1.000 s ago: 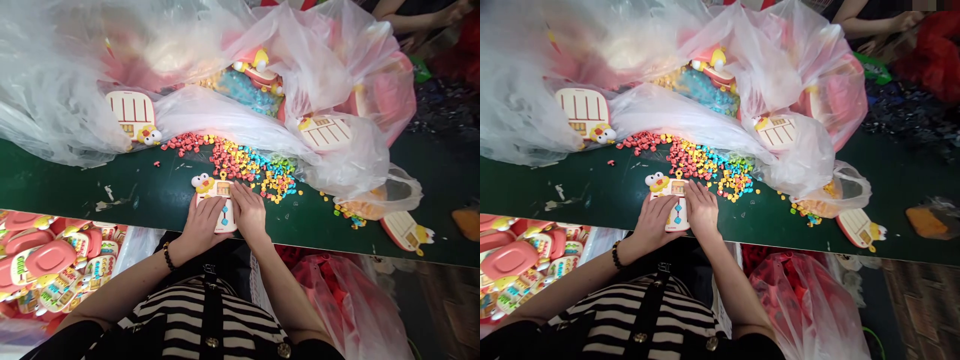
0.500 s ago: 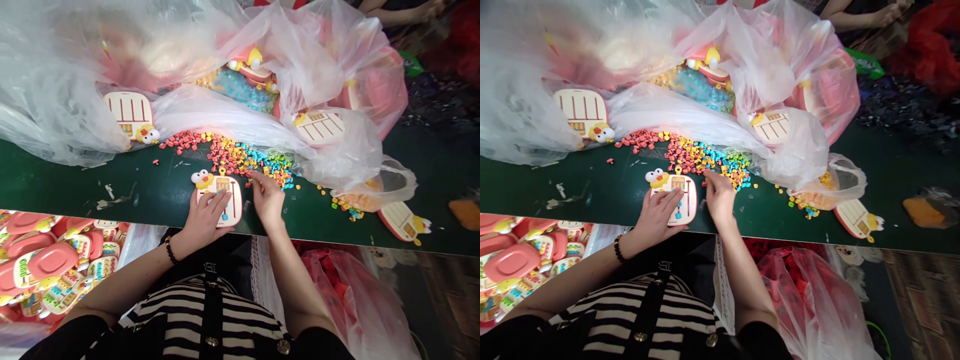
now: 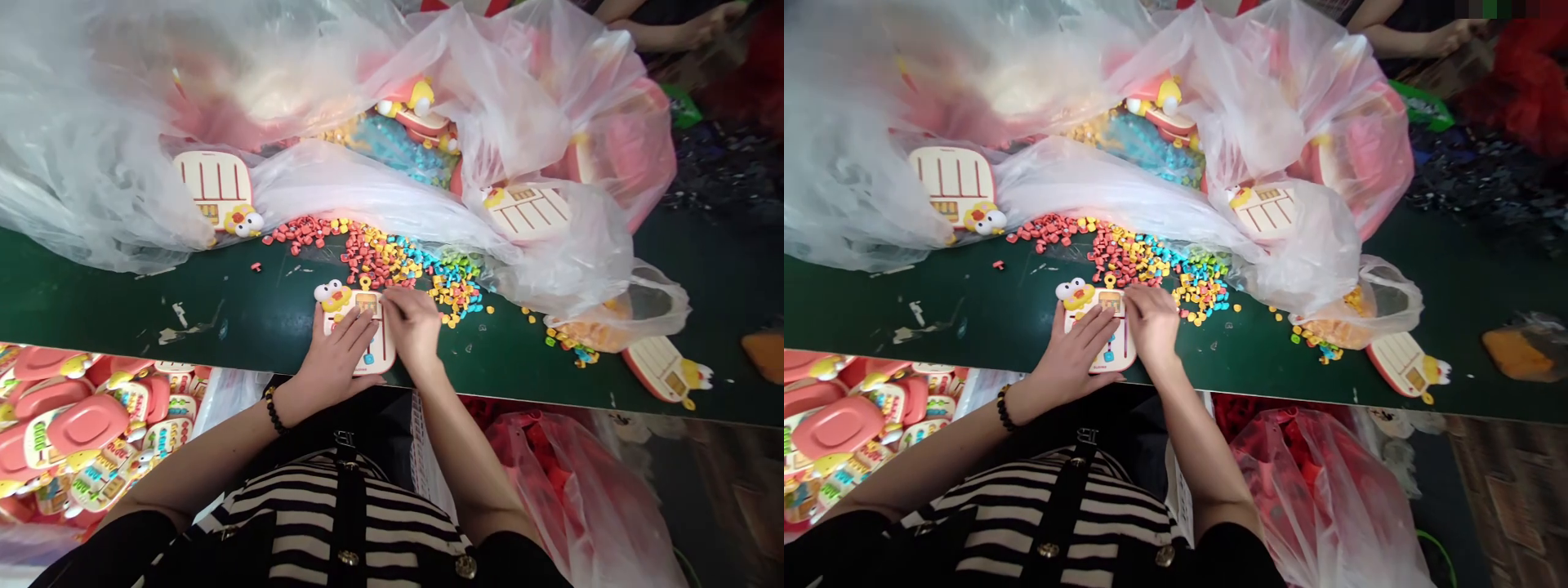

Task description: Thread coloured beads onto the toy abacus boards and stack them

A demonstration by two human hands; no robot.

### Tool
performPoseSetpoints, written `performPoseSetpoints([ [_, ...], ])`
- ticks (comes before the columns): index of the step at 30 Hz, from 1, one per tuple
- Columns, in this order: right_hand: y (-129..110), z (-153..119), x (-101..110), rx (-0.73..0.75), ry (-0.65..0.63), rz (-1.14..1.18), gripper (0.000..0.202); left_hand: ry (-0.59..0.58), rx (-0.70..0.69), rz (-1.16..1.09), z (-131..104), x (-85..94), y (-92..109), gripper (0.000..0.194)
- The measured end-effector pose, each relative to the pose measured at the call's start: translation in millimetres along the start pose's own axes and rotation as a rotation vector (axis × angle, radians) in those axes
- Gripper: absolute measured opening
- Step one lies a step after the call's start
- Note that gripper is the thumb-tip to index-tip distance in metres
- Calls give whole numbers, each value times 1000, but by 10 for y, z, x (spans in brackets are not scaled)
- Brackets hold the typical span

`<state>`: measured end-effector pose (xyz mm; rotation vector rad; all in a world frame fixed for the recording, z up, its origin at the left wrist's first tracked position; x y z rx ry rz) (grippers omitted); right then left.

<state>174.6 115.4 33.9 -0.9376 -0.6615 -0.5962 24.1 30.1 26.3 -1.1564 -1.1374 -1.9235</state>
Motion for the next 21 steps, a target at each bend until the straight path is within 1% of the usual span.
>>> performPoseSetpoints([
  [2,-63,-71,-59,22,-81,-50,24,23,2,6,4,-51,-5,65],
  [4,-87,-150,-58,19,-132,-105,25,39,6,-8,-3,-78,-14,61],
  [9,-138,-415,29,56,-151,-169,31,69,15,-52,-1,-54,-25,58],
  [13,-176,-560,18,53,-161,-142,38,56,-68,-24,25,-32,-10,56],
  [18,-184,-575,-20,70,-152,-61,35,86,-44,-51,26,-55,-5,66],
  [21,-173,-549,-40,94,-217,-17,40,129,-40,-66,10,-74,-9,75],
])
Point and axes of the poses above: each hand's wrist, its own z-axis towards the middle knuckle, its own x-axis out of the back of the hand, y = z × x, the point moved 1 cm from there along z, towards the middle knuckle
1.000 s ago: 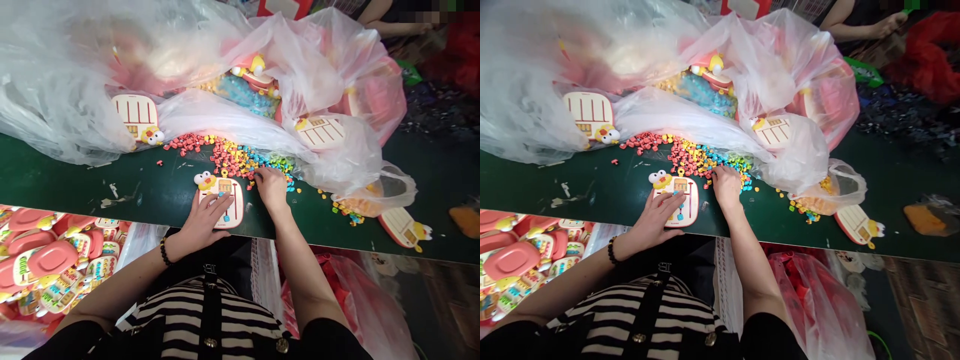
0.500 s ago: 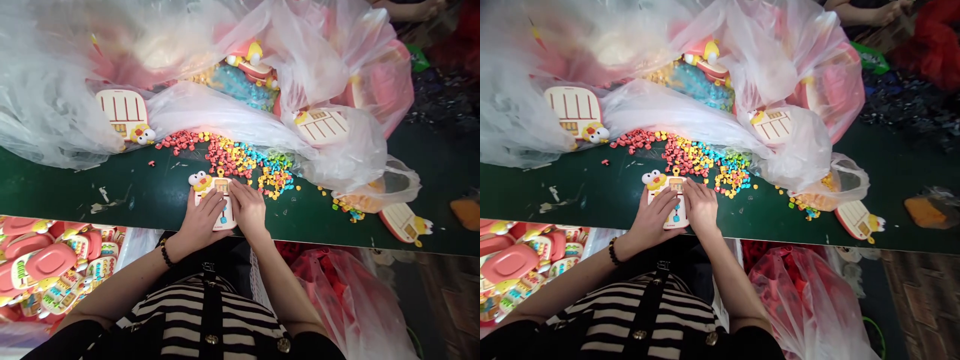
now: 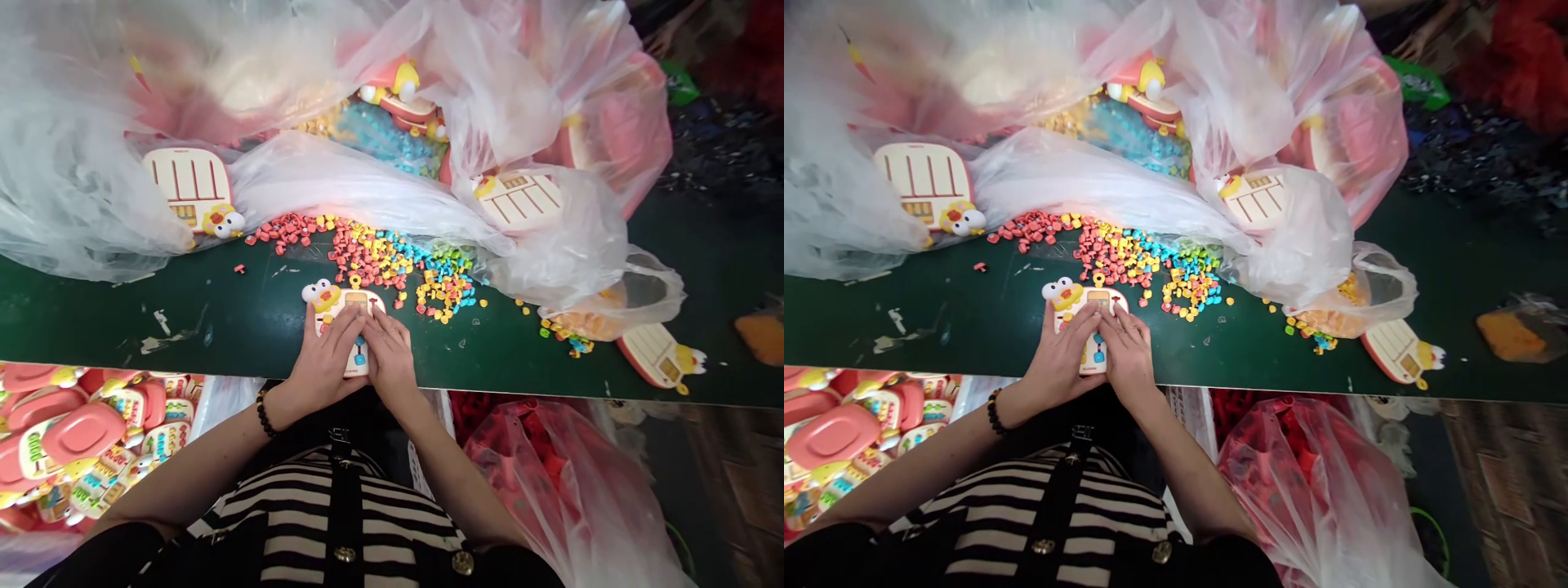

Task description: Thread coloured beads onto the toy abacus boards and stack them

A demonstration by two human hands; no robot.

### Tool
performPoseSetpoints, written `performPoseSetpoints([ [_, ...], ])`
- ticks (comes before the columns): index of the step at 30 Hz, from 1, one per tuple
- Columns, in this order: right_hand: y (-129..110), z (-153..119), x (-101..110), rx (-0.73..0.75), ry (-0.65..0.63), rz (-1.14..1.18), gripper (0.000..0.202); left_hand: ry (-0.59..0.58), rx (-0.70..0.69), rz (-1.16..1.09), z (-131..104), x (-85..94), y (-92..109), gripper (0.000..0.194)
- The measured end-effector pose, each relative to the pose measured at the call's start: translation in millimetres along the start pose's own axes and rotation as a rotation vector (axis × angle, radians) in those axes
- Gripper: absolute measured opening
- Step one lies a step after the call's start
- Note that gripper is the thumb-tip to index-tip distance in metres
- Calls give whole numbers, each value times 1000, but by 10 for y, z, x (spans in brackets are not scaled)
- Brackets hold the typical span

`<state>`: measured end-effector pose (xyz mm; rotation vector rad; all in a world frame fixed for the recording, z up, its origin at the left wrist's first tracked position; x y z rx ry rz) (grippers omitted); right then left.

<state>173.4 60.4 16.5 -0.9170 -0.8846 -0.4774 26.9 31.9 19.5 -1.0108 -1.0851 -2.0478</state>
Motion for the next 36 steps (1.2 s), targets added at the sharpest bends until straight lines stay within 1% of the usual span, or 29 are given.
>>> performPoseSetpoints([
  [2,7,19,-6,0,-28,23,43,20,10,3,-12,-6,-3,80],
  [4,-1,27,-10,-17,-17,45,43,39,32,11,-21,-11,-5,83],
  [7,-31,6,4,-3,61,103,41,65,61,22,-28,-16,-8,88],
  [9,-21,-14,45,11,144,143,40,65,65,28,-29,-14,-10,90],
  [10,8,-15,80,-8,198,149,40,51,61,31,-28,-10,-12,91],
  [12,118,17,173,-112,307,119,39,-6,50,46,-23,6,-12,88],
  [13,189,52,223,-178,343,86,37,-42,44,59,-19,17,-11,84],
  [14,260,98,268,-237,350,52,33,-73,38,74,-15,28,-9,79],
  [15,324,152,304,-279,327,22,29,-95,32,90,-10,38,-6,72],
  [17,408,261,340,-314,228,-24,22,-100,22,115,-1,53,0,62],
  [19,435,339,336,-323,153,-57,20,-85,9,127,5,56,5,57],
  [20,439,362,330,-330,144,-70,21,-82,5,129,7,53,6,56],
  [23,506,380,354,-366,198,-97,23,-76,-1,121,4,42,2,53],
  [26,687,380,494,-415,270,-152,23,-63,-4,112,-6,31,-12,51],
  [27,750,383,556,-429,275,-170,22,-57,-7,110,-10,27,-16,51],
  [29,830,389,664,-449,246,-176,22,-38,-13,107,-17,18,-21,50],
  [32,793,381,714,-463,131,-124,19,0,-12,108,-23,7,-14,50],
  [34,704,363,679,-475,60,-96,17,17,-9,111,-23,2,-5,50],
  [36,631,351,639,-497,21,-92,15,21,-10,112,-21,1,3,50],
])
Point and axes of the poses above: each hand's wrist, its own z-axis towards the middle knuckle, its own x-axis out of the back of the hand, y = z × x, the point moved 1 cm from there along z, towards the middle knuckle
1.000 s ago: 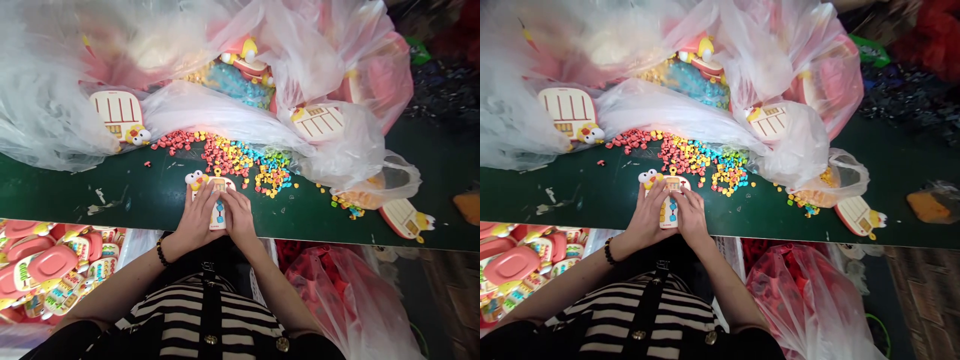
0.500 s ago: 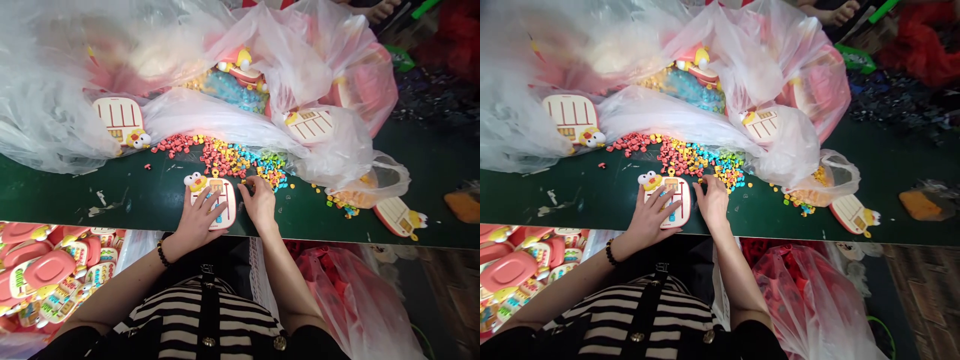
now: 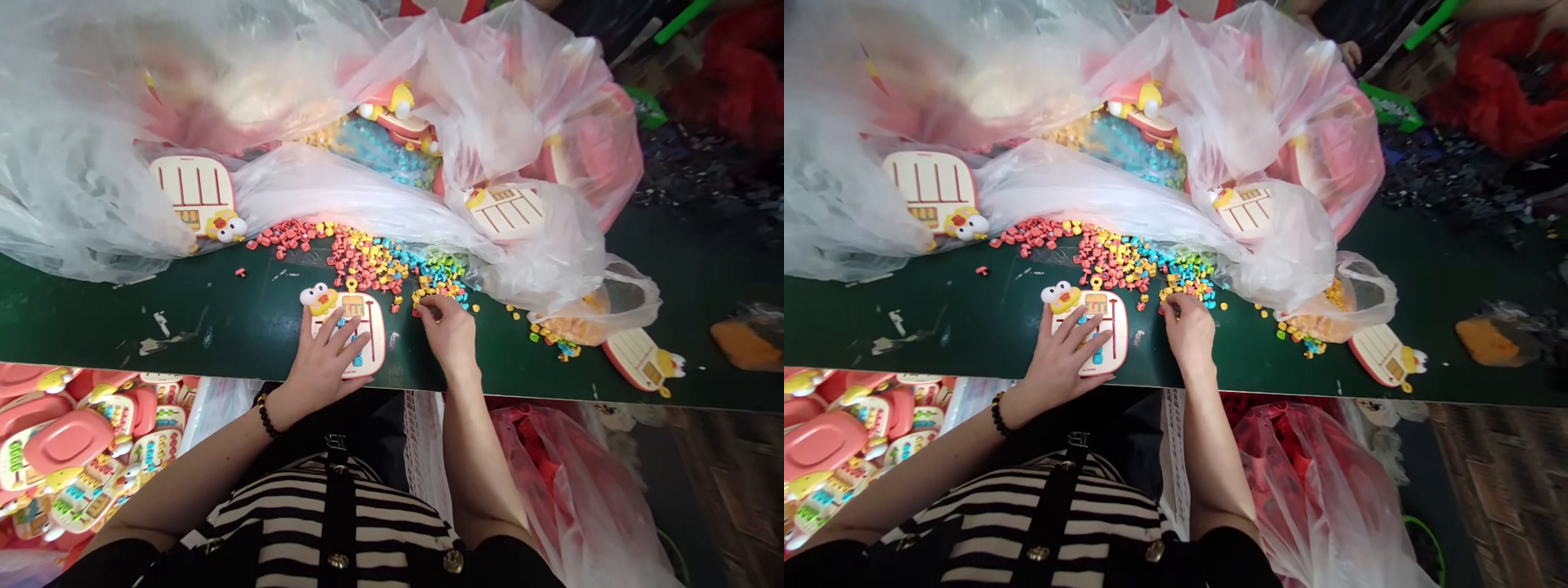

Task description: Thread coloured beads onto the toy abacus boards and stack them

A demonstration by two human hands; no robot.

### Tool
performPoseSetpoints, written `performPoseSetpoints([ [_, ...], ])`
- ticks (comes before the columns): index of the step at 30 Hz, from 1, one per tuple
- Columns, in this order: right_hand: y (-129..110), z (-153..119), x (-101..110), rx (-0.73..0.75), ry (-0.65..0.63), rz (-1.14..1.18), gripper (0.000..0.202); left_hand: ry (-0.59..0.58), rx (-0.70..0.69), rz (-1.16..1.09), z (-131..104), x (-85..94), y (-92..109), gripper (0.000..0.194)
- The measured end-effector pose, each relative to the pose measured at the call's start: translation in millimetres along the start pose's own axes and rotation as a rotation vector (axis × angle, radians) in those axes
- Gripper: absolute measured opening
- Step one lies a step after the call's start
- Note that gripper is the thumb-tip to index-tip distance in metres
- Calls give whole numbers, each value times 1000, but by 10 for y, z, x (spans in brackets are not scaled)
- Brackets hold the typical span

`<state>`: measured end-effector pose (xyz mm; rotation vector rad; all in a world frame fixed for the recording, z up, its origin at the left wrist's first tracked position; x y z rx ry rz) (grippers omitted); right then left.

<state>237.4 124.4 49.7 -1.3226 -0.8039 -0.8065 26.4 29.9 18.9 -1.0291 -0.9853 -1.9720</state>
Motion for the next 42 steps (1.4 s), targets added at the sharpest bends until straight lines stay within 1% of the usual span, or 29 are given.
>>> performPoseSetpoints([
  [2,-17,24,-6,-36,-52,-13,13,-3,-3,0,2,2,3,50],
  [4,17,158,26,-92,-85,-48,14,-11,-4,-2,2,5,1,50],
  [5,49,267,52,-118,-70,-77,16,-15,-3,-3,2,6,-1,50],
  [7,122,542,104,-128,13,-138,22,-19,3,-3,1,9,-6,50],
  [8,155,690,119,-88,48,-155,26,-20,5,-2,1,11,-9,50],
  [9,183,830,122,-28,43,-161,30,-20,6,-1,0,12,-10,50],
  [11,218,1052,97,99,-20,-156,37,-21,2,1,0,13,-9,51],
  [13,230,1165,50,193,-105,-145,41,-16,-3,1,-1,12,-4,51],
  [15,231,1178,6,251,-156,-139,42,-12,2,3,-4,9,1,51],
  [17,236,1132,-19,282,-160,-138,42,-12,11,5,-6,5,3,51],
  [20,259,1040,-23,262,-139,-112,38,-20,10,2,-8,5,0,50],
  [23,272,966,0,242,-122,-87,29,-34,8,-2,-7,11,-6,50],
  [26,264,910,38,260,-49,-62,17,-37,13,-4,-6,15,-6,50],
  [29,272,876,74,240,66,-19,20,-39,13,-8,-5,15,0,50],
  [31,295,870,90,203,92,-5,22,-40,15,-9,-4,13,4,50],
  [34,324,869,107,191,64,-37,25,-39,23,-10,-3,12,4,50],
  [38,283,855,98,288,-50,-169,26,-41,23,-14,-4,11,0,49],
  [42,201,849,49,313,-93,-268,24,-59,24,-12,-9,9,-5,52],
])
Point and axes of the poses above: each hand's wrist, its own z-axis towards the middle knuckle, its own x-axis out of the back of the hand, y = z × x, the point moved 1 cm from there along z, towards the middle knuckle
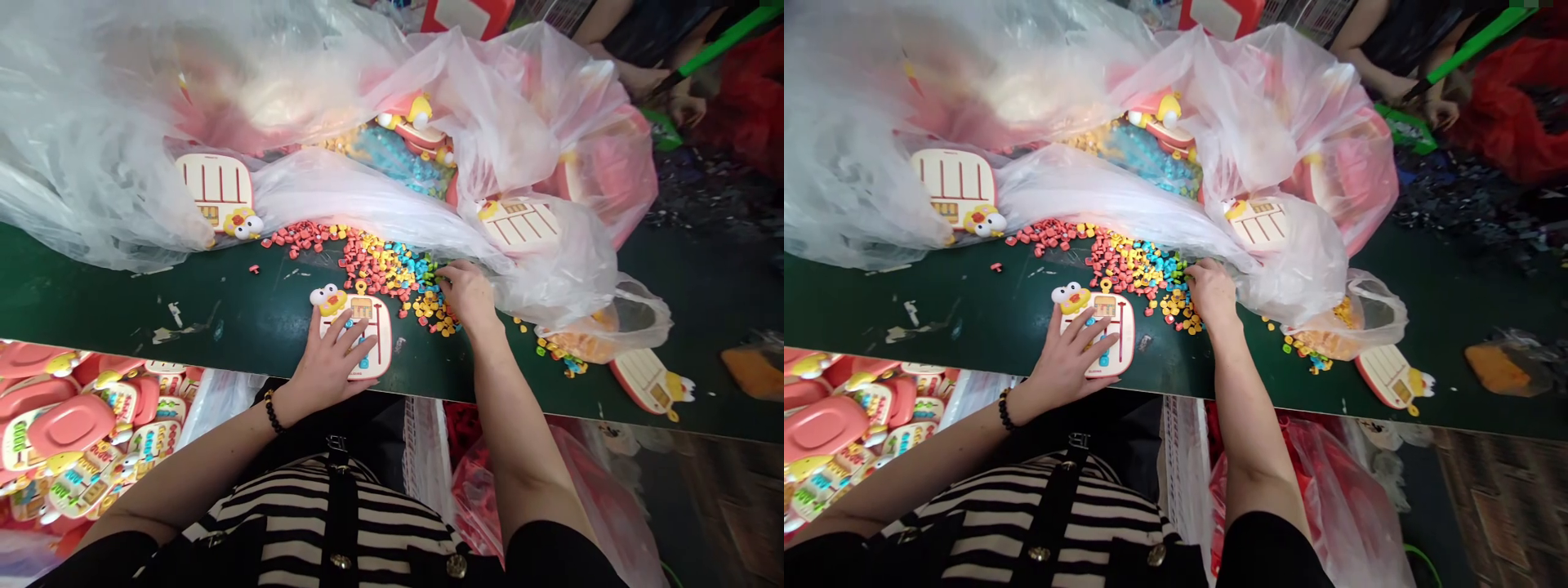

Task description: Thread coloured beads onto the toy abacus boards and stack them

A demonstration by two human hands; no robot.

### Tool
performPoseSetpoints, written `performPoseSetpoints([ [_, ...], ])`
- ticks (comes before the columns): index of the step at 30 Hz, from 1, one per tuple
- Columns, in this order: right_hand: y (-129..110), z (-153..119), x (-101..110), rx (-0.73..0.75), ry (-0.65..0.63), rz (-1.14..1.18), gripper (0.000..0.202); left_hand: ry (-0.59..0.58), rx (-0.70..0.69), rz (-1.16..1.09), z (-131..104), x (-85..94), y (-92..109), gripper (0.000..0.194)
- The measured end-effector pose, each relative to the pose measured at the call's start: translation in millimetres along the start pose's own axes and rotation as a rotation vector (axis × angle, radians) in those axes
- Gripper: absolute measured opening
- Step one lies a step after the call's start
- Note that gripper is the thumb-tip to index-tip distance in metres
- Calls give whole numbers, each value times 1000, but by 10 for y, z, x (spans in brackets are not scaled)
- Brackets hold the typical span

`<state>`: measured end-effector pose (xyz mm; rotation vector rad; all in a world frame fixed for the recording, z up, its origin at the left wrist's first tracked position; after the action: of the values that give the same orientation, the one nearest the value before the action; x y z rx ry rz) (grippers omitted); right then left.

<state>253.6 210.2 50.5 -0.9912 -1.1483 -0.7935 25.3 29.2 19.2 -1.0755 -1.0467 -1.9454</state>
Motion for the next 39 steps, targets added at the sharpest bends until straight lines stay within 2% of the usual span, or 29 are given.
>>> performPoseSetpoints([
  [3,-23,15,-19,-26,-13,6,23,-3,1,-2,-1,3,2,51],
  [5,-18,4,-16,-51,24,63,20,-2,3,-2,0,4,4,50],
  [9,-80,-107,14,-136,271,279,17,9,6,-7,-1,-2,7,50],
  [11,-213,-197,-3,-139,312,449,13,18,1,-7,-2,-6,7,50],
  [15,-644,-353,-128,26,92,789,7,29,-7,0,2,-8,7,50],
  [17,-822,-394,-185,103,-9,838,9,24,-4,2,5,-7,8,50],
  [19,-913,-412,-210,135,-59,828,13,20,-3,-1,7,-6,10,51],
  [23,-885,-426,-194,115,-91,814,16,8,3,-12,7,-5,11,53],
  [26,-814,-434,-188,99,-168,907,15,7,4,-18,6,-4,11,52],
  [31,-767,-444,-122,26,-295,1012,36,18,-4,-22,2,-4,10,50],
  [36,-786,-437,45,54,-308,1009,36,16,-4,-27,3,-5,10,52],
  [39,-803,-407,13,34,-295,1050,32,10,-1,-28,4,-4,12,52],
])
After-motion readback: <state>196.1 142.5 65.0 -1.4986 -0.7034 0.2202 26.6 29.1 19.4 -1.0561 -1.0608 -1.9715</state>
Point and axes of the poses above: each hand's wrist, its own z-axis towards the middle knuckle, its own x-axis out of the back of the hand, y = z × x, the point moved 1 cm from there along z, towards the middle knuckle
